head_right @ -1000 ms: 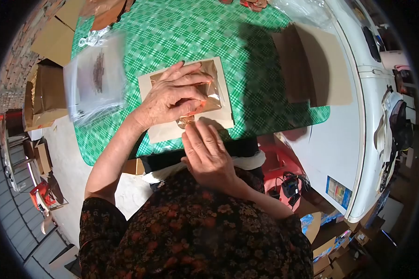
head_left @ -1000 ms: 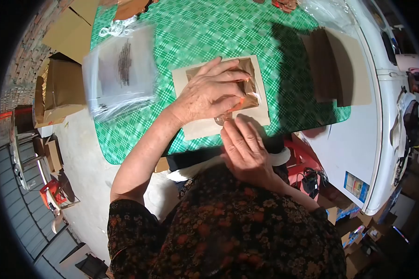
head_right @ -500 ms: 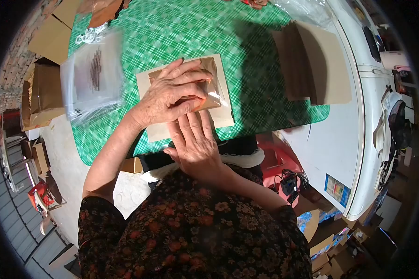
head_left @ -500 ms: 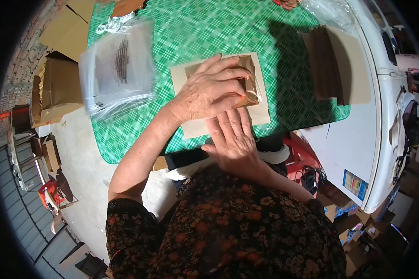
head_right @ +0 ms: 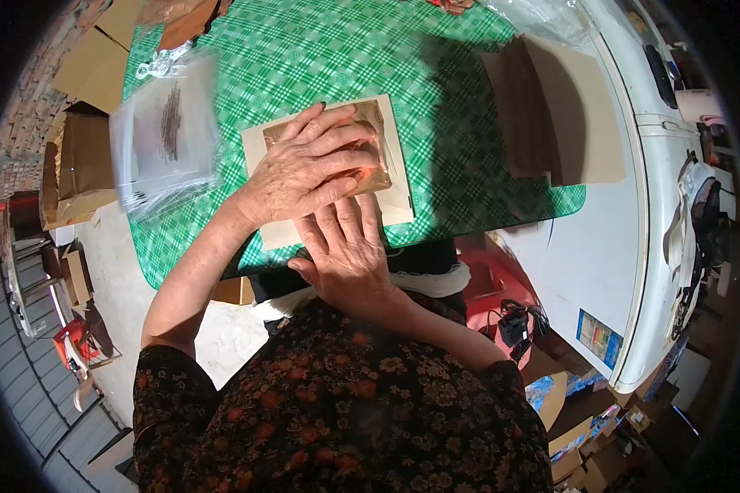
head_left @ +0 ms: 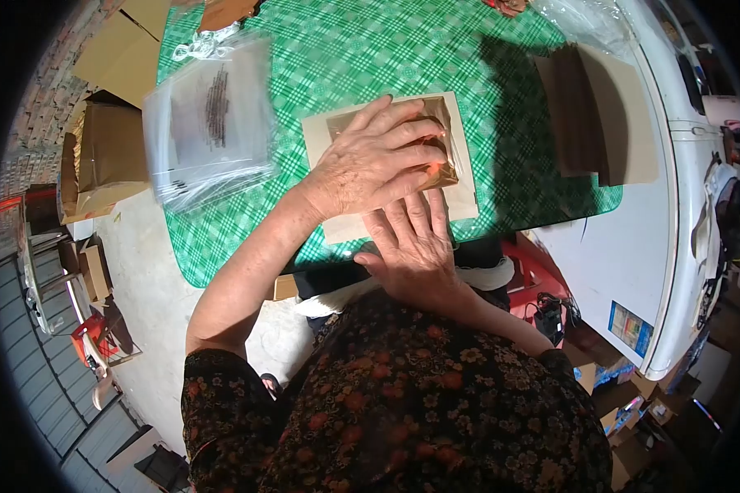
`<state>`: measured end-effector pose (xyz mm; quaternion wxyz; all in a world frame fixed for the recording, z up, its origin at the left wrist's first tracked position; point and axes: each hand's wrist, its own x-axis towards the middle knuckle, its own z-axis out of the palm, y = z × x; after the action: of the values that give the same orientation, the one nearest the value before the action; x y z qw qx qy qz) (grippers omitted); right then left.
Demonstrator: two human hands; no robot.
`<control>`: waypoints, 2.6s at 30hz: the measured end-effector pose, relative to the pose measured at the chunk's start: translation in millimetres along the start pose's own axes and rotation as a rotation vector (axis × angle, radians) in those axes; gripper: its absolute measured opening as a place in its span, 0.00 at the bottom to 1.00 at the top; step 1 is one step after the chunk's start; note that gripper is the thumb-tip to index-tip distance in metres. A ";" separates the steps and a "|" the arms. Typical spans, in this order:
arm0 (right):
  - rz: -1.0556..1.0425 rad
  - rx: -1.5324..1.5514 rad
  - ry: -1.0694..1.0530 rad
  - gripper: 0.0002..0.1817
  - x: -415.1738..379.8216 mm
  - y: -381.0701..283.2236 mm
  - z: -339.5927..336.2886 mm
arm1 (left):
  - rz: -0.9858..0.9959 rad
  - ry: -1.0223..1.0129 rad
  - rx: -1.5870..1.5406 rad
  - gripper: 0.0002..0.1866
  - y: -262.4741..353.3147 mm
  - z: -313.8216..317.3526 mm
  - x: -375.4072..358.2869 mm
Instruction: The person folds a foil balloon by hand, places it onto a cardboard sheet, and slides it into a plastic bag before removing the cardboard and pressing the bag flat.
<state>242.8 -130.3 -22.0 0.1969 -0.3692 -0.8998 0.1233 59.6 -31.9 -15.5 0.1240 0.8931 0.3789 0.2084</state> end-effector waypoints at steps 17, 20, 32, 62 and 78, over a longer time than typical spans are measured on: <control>-0.074 0.034 -0.044 0.39 -35.7 6.6 -18.8 | 0.000 -0.047 0.089 0.18 4.7 1.9 1.1; -0.196 0.139 0.018 0.28 -49.5 18.6 -41.9 | -0.008 -0.060 0.089 0.18 8.0 -1.4 1.7; -0.158 0.014 0.152 0.23 -33.2 44.6 -65.5 | -0.010 -0.018 0.020 0.18 3.7 -2.6 2.8; -0.034 -0.245 -0.144 0.46 -16.5 10.5 -52.3 | -0.120 -0.073 -0.119 0.30 2.6 -4.8 2.9; -0.113 -0.085 0.085 0.44 -17.3 9.4 -38.4 | -0.130 -0.043 -0.210 0.28 -0.1 -4.3 2.4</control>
<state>277.0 -133.1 4.2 0.2256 -0.3310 -0.9144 0.0578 59.0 -29.8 -11.0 0.2381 0.8531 0.4093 0.2191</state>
